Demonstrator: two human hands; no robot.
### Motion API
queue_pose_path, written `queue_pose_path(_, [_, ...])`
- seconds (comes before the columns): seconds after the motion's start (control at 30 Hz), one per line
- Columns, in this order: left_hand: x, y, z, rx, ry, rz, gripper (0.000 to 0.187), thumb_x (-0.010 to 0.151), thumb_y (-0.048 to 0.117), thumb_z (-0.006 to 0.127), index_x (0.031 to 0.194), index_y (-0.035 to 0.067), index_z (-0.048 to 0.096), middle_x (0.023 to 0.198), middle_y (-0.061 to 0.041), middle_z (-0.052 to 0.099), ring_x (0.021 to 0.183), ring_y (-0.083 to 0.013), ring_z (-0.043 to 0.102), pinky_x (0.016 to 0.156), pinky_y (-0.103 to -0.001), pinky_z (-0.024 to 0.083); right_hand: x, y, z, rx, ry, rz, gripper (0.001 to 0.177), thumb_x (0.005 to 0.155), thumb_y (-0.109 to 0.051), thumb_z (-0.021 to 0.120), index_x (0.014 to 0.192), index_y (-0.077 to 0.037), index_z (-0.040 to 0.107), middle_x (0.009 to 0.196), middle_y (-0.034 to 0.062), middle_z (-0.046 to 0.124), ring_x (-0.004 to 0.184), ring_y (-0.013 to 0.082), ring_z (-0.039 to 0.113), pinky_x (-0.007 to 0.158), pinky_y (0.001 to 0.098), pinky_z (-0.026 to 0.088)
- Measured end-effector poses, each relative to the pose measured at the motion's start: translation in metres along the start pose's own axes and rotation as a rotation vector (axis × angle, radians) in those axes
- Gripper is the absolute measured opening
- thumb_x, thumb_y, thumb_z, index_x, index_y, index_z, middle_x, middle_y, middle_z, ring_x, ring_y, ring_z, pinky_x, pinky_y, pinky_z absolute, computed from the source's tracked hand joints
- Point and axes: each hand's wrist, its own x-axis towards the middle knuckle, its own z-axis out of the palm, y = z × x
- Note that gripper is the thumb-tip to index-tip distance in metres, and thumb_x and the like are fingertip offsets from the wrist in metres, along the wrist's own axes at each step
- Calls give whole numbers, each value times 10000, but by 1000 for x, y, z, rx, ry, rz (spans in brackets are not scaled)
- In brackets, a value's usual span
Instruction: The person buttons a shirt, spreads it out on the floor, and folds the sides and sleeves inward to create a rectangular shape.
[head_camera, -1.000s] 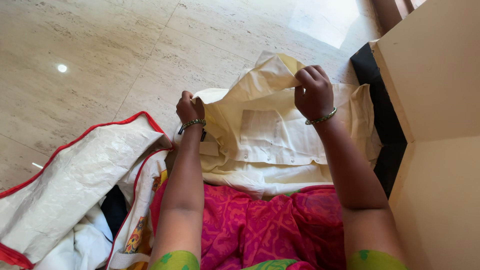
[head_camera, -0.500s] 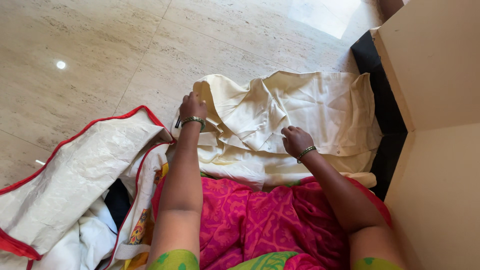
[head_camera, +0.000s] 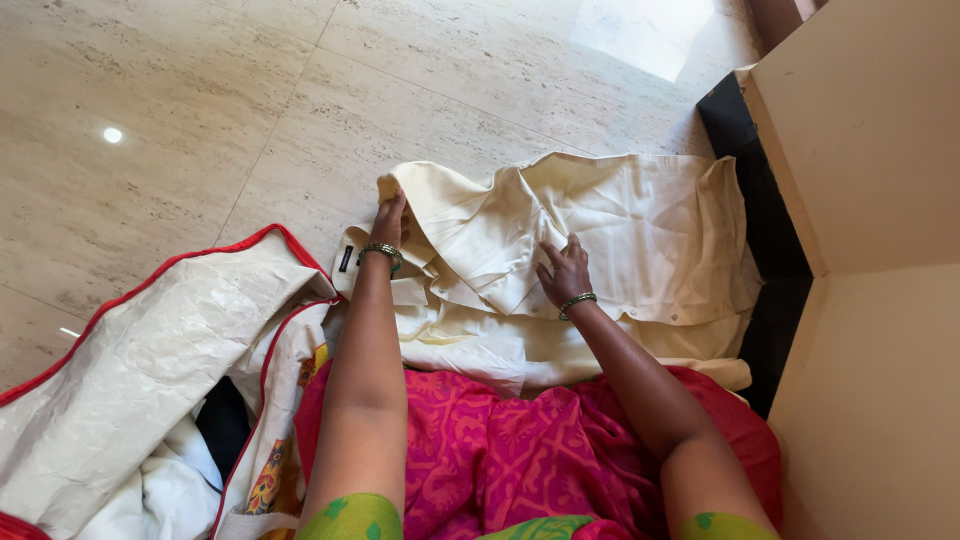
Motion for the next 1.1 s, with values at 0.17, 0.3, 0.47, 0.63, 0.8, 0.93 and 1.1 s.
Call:
queue_pose_path(0.17, [13,-14,8,471,88,251,892,969,776,366,1591,136,353,1664,-270,153,1548,-424,117,1247,-507,157,18,17,0,141,113,-15,331,826,-143,757,1151,-92,717,1186,152,661,1158,365,594,1020,468,506])
queue_pose_path(0.3, [15,-10,9,617,141,224,875,952,751,302,1644,216,274,1715,-217,-85,1583,-403,-111,1271,-512,11,30,10,-37,374,226,101,197,830,-118,766,1009,-63,704,1063,111,669,1011,303,672,884,409,583])
queue_pose_path(0.47, [4,2,18,823,265,251,951,898,654,564,1635,192,179,1692,-252,-88,1558,-422,-53,1260,-515,104,31,4,-55,270,224,214,238,824,-15,718,1053,-58,671,1123,151,637,960,329,681,832,431,587])
queue_pose_path(0.63, [-32,10,76,1143,634,393,1021,877,410,683,1694,124,142,1733,-254,5,1574,-487,66,1283,-580,177,22,31,-36,-25,237,188,372,789,-56,754,1138,-82,630,1366,235,499,1162,442,548,966,497,490])
queue_pose_path(0.8, [-74,8,149,1351,139,466,804,957,556,566,1642,337,206,1740,-114,-31,1594,-442,16,1262,-617,88,26,74,-3,-146,170,152,464,1031,-393,568,1429,-156,544,1589,178,370,1476,416,346,1170,581,301])
queue_pose_path(0.93, [-84,-2,153,1498,-79,153,686,989,639,380,1610,475,139,1722,-26,-109,1560,-431,-123,1217,-641,-33,21,87,12,-302,-60,183,670,989,-577,395,1596,-298,354,1678,128,206,1534,369,167,1168,650,126])
queue_pose_path(1.1, [-60,-2,109,1590,-1,122,659,1001,642,341,1605,505,114,1731,29,-117,1568,-395,-131,1223,-638,-40,33,109,19,-293,-12,90,615,1035,-580,369,1604,-347,344,1714,88,229,1565,359,183,1223,622,122])
